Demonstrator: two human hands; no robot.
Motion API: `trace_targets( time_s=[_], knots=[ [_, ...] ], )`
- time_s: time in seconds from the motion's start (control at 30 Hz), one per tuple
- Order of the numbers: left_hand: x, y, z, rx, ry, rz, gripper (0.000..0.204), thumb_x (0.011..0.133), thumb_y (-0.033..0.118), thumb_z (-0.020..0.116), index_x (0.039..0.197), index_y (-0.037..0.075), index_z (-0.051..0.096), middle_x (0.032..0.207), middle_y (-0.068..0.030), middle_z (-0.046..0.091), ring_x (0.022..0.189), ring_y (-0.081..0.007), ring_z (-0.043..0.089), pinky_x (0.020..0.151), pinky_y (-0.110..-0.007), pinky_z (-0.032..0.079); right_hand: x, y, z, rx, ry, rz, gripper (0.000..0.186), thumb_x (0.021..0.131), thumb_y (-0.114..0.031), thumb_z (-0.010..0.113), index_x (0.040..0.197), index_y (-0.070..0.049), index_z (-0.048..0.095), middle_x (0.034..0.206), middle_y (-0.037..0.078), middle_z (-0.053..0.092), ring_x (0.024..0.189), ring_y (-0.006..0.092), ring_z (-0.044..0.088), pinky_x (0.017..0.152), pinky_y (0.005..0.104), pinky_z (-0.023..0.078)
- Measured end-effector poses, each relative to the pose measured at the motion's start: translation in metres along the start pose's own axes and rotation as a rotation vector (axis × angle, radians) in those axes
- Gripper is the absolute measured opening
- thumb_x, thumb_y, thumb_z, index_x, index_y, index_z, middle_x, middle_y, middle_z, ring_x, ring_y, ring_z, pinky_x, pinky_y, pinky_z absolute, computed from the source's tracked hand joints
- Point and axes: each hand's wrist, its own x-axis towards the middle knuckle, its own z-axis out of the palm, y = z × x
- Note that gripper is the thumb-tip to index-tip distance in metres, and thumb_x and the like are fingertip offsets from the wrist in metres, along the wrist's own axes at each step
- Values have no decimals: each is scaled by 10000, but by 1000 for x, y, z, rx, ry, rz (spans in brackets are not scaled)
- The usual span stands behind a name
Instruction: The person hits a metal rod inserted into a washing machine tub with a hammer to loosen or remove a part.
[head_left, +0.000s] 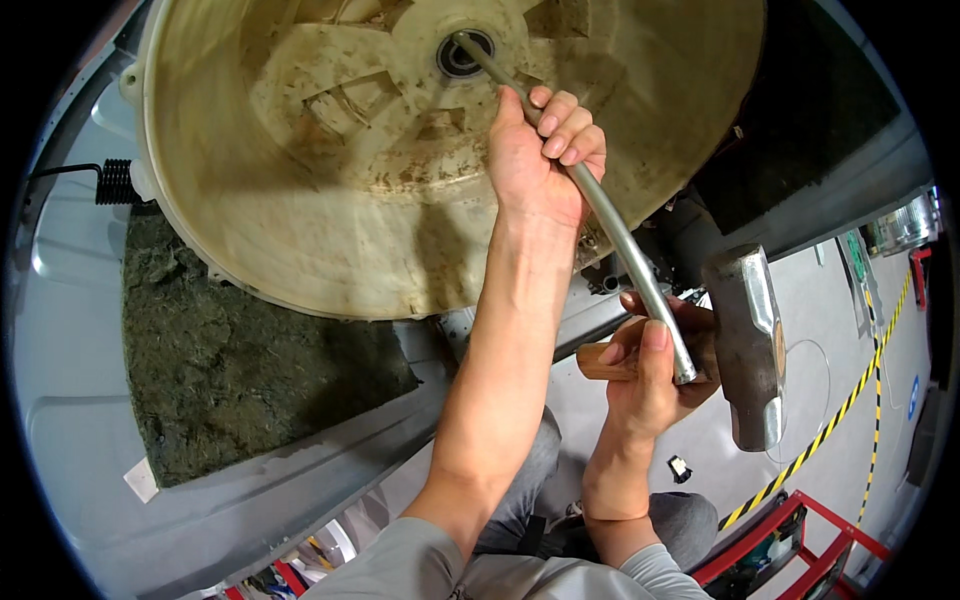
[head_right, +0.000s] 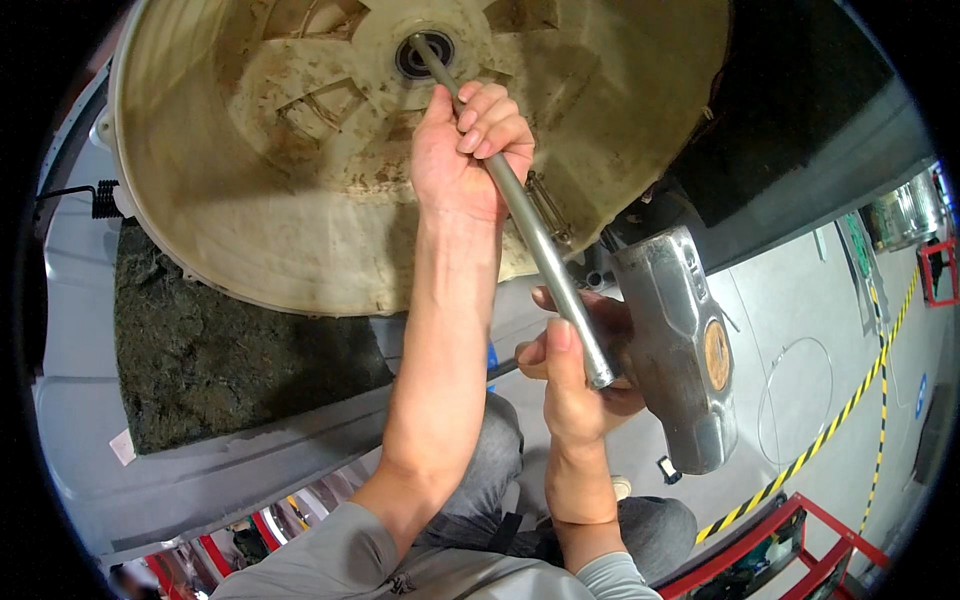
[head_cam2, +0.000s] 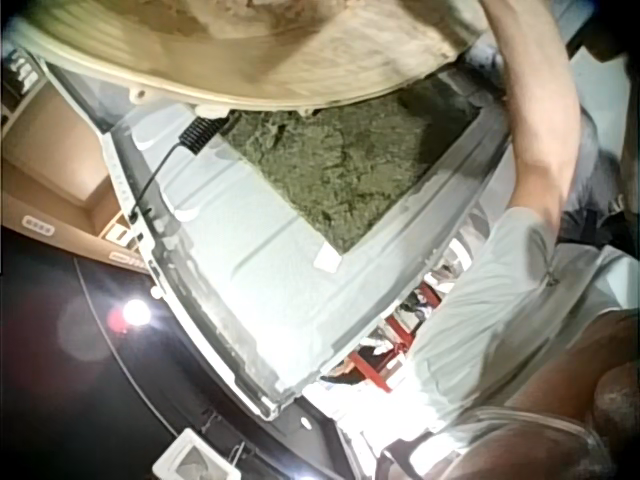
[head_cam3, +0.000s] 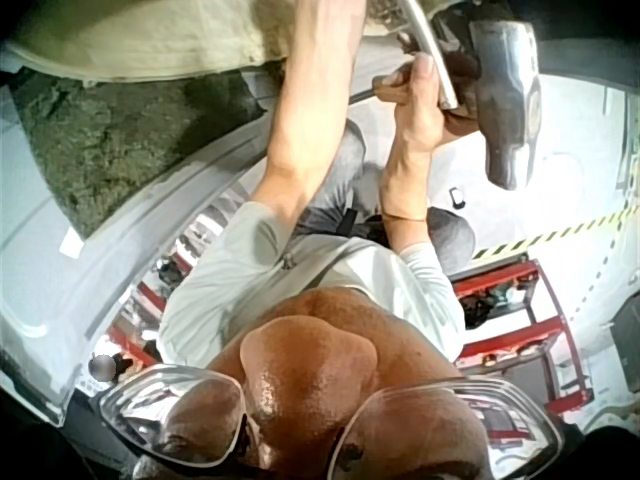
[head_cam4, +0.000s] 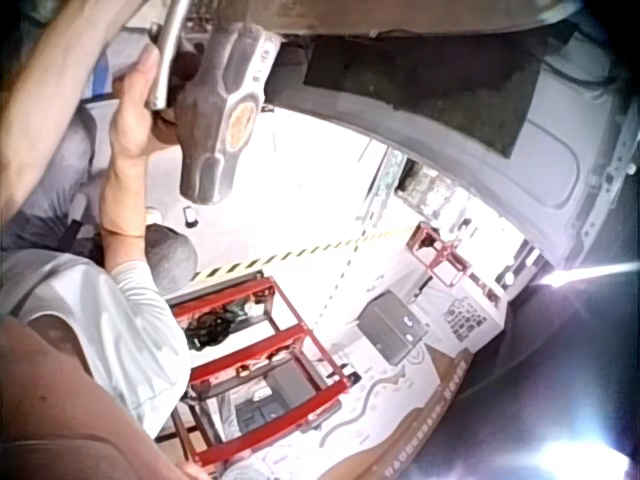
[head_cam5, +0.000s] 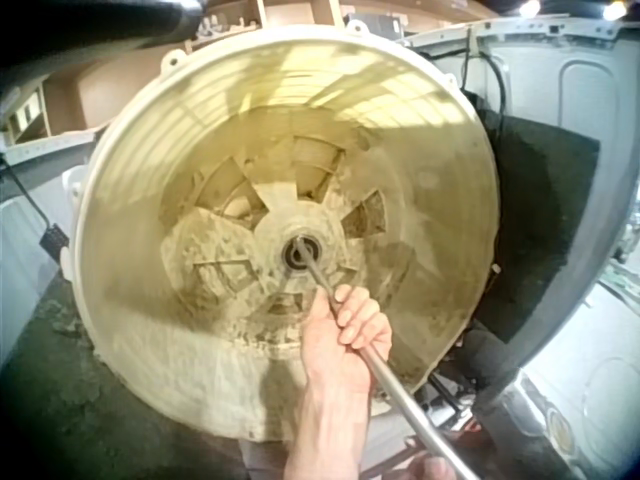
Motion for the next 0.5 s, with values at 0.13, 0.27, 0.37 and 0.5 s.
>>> trace_targets(
  time_s=[0.13,0.27,0.37,0.5],
  knots=[
    [0,0,0,-8,-16,-6,423,902,386,194,698,55,359,503,2,300,378,-85,280,350,-200,262,-1,1,1,24,3,-5,233,742,-65,582,905,57,468,773,255,570,404,134,492,398,200,411],
    [0,0,4,-15,30,8,425,903,386,190,695,53,353,504,2,300,378,-84,279,353,-202,262,1,-3,5,22,17,-11,227,749,-64,570,910,58,465,764,256,571,400,133,489,398,196,410],
    [-1,0,9,-30,41,26,428,902,388,189,691,52,347,505,0,299,377,-84,279,356,-203,265,2,-10,9,7,30,18,225,754,-68,563,913,56,464,765,257,572,396,131,484,401,195,408],
    [0,3,11,-35,42,6,427,903,388,186,687,53,341,507,-2,300,376,-85,285,359,-204,271,2,-11,12,-11,-4,-11,222,757,-74,562,916,47,466,769,257,573,392,130,479,408,194,406]
  ],
)
